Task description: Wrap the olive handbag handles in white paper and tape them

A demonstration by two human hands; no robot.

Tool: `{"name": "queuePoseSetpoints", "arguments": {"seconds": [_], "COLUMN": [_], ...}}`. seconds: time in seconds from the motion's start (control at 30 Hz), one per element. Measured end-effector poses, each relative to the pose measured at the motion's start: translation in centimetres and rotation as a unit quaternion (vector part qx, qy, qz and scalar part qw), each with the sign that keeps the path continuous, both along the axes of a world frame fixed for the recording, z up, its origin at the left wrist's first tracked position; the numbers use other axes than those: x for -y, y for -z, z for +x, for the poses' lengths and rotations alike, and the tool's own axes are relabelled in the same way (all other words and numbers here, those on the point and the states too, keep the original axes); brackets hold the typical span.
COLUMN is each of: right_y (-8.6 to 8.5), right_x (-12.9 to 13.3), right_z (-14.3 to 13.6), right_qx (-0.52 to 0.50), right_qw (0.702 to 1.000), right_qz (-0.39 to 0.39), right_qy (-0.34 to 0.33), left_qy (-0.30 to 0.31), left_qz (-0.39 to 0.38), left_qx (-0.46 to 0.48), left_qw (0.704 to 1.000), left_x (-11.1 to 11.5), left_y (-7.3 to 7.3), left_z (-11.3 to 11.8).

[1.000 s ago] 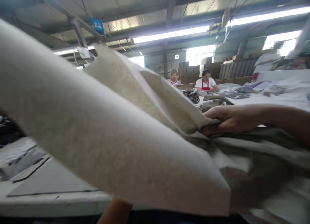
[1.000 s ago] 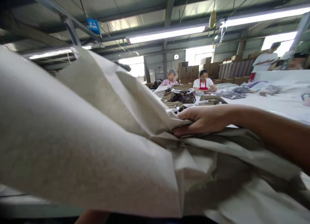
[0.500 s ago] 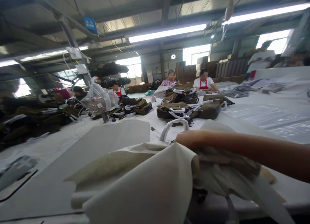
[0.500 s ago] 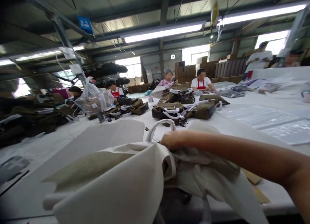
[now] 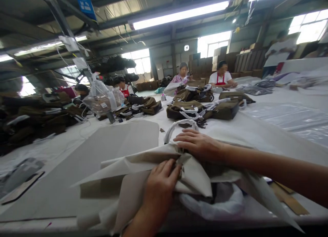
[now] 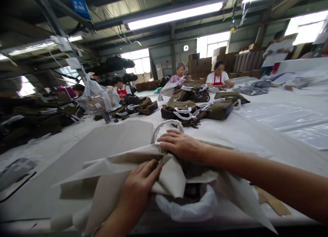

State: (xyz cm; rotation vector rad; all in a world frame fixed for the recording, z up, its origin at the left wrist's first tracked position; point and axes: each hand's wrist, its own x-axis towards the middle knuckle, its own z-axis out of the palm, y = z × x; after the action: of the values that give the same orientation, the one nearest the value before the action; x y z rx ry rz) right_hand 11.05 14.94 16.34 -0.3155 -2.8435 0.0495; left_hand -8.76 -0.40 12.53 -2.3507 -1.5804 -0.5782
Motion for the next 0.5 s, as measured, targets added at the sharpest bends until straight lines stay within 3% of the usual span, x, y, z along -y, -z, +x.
{"name": "queuePoseSetpoints", "arguments": {"seconds": [0.07, 0.1, 0.17, 0.23, 0.27, 0.33, 0.4, 0.47, 0.5], "right_y": [0.7, 1.2, 2.4, 3.3, 3.5, 3.7, 3.7, 3.7, 3.7], "right_x": [0.0, 0.0, 0.0, 0.2, 0.3, 0.5, 0.7, 0.8, 0.8], "right_z": [0.8, 0.9, 0.8, 0.3, 0.1, -0.3, -0.4, -0.3, -0.2], "right_qx": [-0.042, -0.040, -0.001, 0.029, 0.037, 0.045, 0.044, 0.033, 0.026], "right_qw": [0.990, 0.983, 0.980, 0.984, 0.986, 0.988, 0.987, 0.985, 0.984], "right_qz": [-0.010, -0.025, -0.054, -0.053, -0.044, -0.023, -0.007, 0.009, 0.018], "right_qy": [-0.133, -0.176, -0.192, -0.170, -0.157, -0.144, -0.151, -0.167, -0.175], "left_qy": [-0.010, 0.002, 0.072, 0.137, 0.136, 0.030, -0.110, -0.208, -0.219], "left_qz": [-0.037, -0.066, -0.154, -0.235, -0.252, -0.168, -0.085, -0.176, -0.225], "left_qx": [0.002, 0.009, 0.033, 0.082, 0.115, 0.164, 0.149, 0.144, 0.146], "left_qw": [0.999, 0.998, 0.985, 0.959, 0.951, 0.971, 0.979, 0.951, 0.938], "left_x": [0.4, 0.9, 2.1, 2.7, 2.5, 0.9, -1.9, -5.1, -6.4], "left_y": [0.8, 0.5, -1.7, -5.0, -6.7, -9.0, -9.8, -8.9, -8.1], "left_z": [0.1, 0.1, -0.2, -1.2, -2.0, -4.5, -7.7, -11.0, -12.4]}}
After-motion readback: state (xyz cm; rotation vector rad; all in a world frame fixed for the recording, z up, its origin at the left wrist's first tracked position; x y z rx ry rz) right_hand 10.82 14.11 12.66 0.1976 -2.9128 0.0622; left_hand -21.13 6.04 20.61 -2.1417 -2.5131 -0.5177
